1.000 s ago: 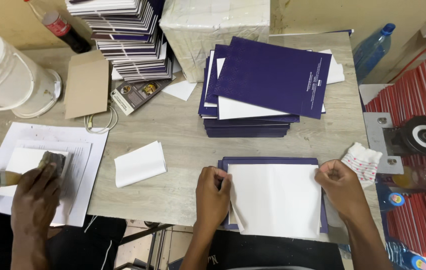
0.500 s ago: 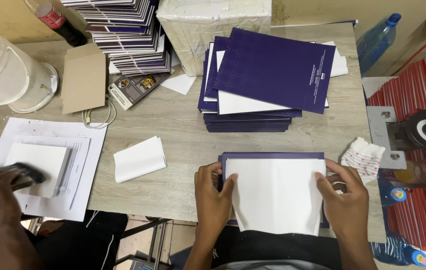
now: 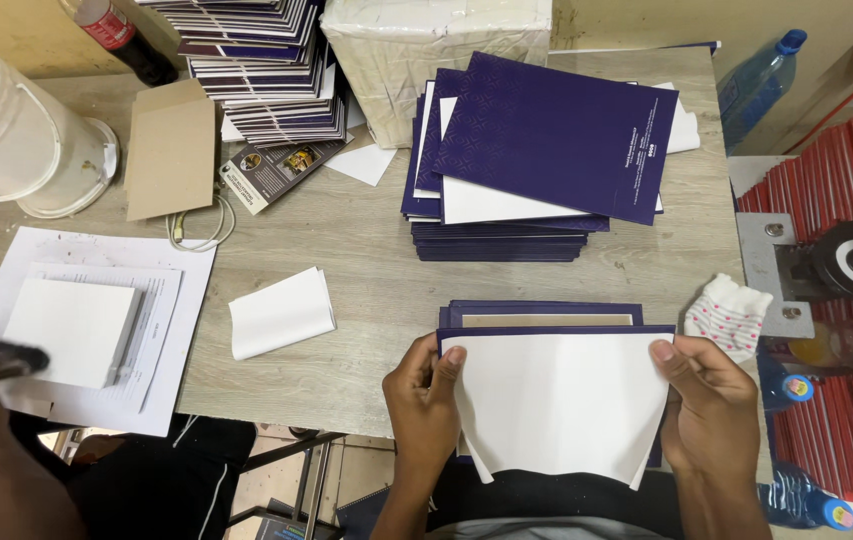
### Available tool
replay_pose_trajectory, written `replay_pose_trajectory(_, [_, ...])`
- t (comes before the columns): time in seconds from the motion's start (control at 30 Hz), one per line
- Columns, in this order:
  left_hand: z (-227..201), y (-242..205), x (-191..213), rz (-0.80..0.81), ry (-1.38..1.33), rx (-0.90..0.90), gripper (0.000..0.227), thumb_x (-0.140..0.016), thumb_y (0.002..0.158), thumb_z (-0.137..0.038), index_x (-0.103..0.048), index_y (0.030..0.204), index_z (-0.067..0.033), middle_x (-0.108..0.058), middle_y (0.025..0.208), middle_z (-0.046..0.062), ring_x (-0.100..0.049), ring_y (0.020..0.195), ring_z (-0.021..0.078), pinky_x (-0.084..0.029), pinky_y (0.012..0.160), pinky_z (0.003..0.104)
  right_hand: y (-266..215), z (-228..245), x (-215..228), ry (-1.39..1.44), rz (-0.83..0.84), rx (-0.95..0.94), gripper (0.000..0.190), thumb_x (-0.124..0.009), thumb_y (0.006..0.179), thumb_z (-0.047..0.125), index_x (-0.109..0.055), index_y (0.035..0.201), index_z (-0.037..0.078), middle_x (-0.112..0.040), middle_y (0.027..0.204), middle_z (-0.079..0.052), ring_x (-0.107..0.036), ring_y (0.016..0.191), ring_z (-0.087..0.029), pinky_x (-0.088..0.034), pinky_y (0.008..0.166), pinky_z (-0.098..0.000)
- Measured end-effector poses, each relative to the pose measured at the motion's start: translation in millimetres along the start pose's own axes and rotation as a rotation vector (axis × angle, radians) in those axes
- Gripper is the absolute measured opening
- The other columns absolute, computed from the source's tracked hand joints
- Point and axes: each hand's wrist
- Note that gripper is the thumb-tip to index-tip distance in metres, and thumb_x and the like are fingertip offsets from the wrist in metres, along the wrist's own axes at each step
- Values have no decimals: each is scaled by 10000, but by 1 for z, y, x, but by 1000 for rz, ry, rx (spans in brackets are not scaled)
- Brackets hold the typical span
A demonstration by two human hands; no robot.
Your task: The person inserts a white paper sheet into a purple book cover, smooths it down, and places the assembled book onto a stack. They repeat this process with multiple covers and sheets, occasionally wiping the cover with a cloth.
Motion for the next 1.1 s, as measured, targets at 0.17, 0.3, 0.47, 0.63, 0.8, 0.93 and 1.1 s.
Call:
replay_pose_trajectory(0.17, [12, -6, -3, -41, -127, 9, 368, -673, 1036, -417, -762, 903, -85, -393, 656, -86, -364, 622, 66, -295, 578, 265, -2, 0, 1, 10, -5, -18, 185, -827, 952, 152, -738, 1042, 17, -658, 794, 1, -597, 726, -97, -472, 702, -213])
replay_pose_trajectory(0.3, [17, -11, -4, -51, -206, -14, 386, -662, 1070, -348, -634, 777, -99, -400, 663, -85, -366, 632, 68, -308, 582, 269, -1, 2, 0, -8, -14, 3, 195, -837, 961, 186, -731, 1034, 40, -669, 811, -4, -595, 720, -97, -455, 669, -202])
replay_pose_trajectory(0.47, [23, -12, -5, -66, -243, -26, 375, -668, 1070, -311, -609, 768, -97, -414, 672, -82, -369, 643, 67, -304, 590, 268, 2, -5, 5, 28, 19, 50, 164, -829, 959, 146, -708, 1012, 49, -635, 799, 41, -576, 748, -57, -458, 757, -184])
replay_pose_trajectory(0.63, [21, -9, -1, -27, -315, -41, 333, -647, 1084, -273, -630, 810, -85, -468, 700, -59, -419, 668, 85, -356, 619, 271, -6, -3, 2, 85, 12, 3, 194, -824, 950, 144, -674, 1042, 62, -673, 853, 8, -621, 757, -71, -488, 752, -185])
replay_pose_trajectory(0.8, [15, -11, 3, -36, -398, 5, 315, -678, 1054, -213, -772, 1263, 3, -390, 668, -99, -359, 629, 52, -306, 604, 251, -13, 4, -4, 41, 25, 67, 204, -810, 982, 194, -683, 964, 35, -639, 762, -14, -562, 687, -87, -428, 646, -225])
replay_pose_trajectory(0.93, [19, -14, 3, -47, -284, -37, 294, -654, 1065, -274, -783, 1167, -31, -352, 666, -93, -347, 625, 60, -293, 607, 268, -10, 1, -1, 22, 12, 74, 186, -800, 983, 201, -691, 968, 52, -640, 758, -13, -556, 670, -82, -412, 625, -219])
replay_pose_trajectory(1.1, [27, -16, 1, -68, -331, -46, 285, -669, 1063, -248, -778, 1170, -7, -339, 680, -85, -331, 632, 61, -289, 599, 258, -12, 8, -3, 14, 6, 51, 205, -815, 980, 203, -698, 967, 34, -655, 759, -28, -575, 669, -104, -425, 606, -240])
Point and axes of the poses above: each hand's wrist, its own y-axis towards the middle knuckle, its own x-axis out of the back of the hand, z = x × y
